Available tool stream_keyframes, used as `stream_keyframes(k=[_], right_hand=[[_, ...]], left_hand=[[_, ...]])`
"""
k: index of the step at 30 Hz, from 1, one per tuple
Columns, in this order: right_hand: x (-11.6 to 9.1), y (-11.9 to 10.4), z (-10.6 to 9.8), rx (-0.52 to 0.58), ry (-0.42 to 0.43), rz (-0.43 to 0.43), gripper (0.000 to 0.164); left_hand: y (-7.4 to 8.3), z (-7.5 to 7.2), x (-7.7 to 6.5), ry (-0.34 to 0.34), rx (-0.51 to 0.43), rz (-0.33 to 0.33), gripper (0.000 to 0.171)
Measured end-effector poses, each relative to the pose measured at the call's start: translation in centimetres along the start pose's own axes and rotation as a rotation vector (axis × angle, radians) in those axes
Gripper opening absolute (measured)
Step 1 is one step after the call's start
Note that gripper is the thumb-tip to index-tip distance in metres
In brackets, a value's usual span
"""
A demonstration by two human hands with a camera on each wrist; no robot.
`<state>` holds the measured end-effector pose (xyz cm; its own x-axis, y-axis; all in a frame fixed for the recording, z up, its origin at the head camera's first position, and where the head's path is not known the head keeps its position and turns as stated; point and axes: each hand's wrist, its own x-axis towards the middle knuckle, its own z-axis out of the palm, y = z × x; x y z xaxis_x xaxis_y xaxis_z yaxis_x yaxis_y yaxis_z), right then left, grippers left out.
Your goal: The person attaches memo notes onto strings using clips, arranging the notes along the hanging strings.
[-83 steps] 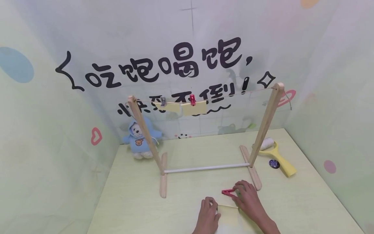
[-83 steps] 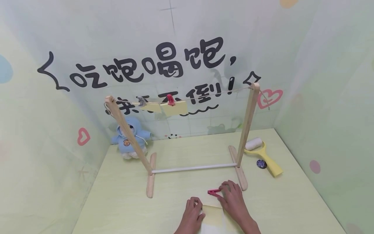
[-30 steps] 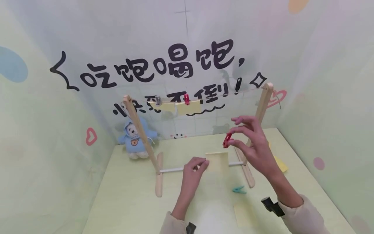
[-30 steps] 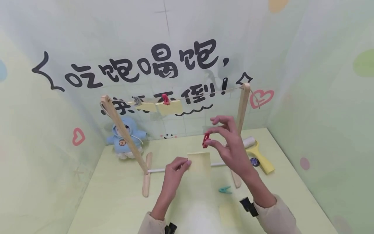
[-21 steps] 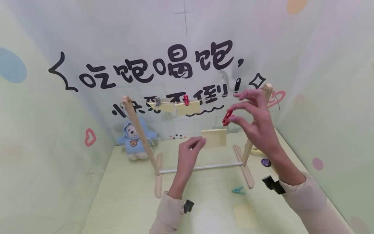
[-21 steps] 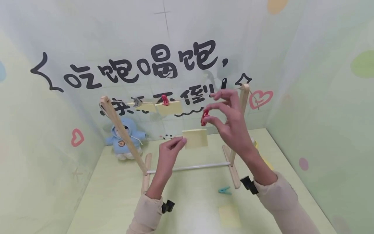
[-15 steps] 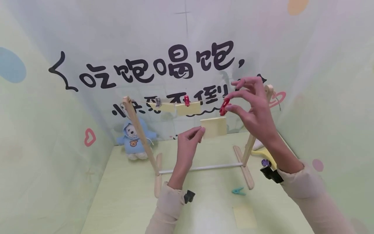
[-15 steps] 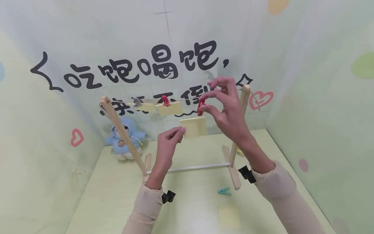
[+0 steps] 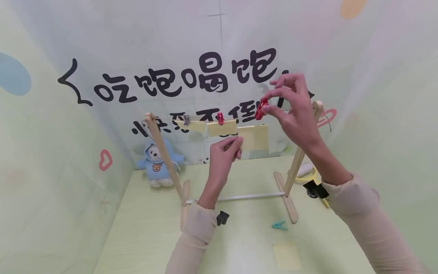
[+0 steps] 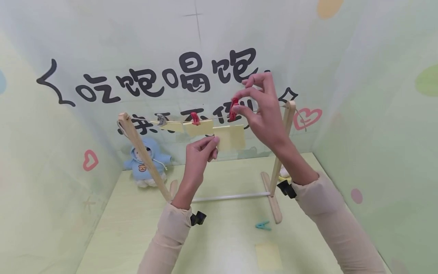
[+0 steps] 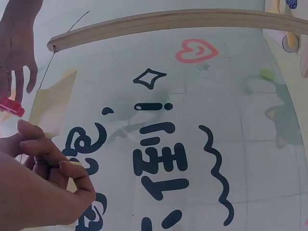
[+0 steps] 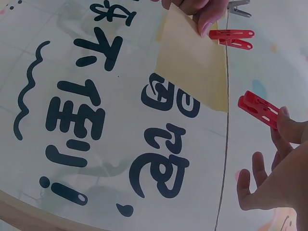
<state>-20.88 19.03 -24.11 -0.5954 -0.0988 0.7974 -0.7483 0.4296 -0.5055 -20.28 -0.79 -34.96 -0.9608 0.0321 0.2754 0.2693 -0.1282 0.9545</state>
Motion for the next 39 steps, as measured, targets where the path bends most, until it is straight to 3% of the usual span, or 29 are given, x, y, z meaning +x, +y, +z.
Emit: stream_keyframes(k=[12, 39], right_hand=[[1.3, 0.1, 1.0, 0.010, -0.042, 0.041, 0.012], [0.9, 0.7, 1.9, -0.047, -0.152, 0.036, 0.015]], left_hand=[[0.9, 0.2, 1.2, 0.025, -0.001, -0.021, 0.022], [1.4, 0.7, 1.6, 0.022, -0.023, -0.014, 0.022]])
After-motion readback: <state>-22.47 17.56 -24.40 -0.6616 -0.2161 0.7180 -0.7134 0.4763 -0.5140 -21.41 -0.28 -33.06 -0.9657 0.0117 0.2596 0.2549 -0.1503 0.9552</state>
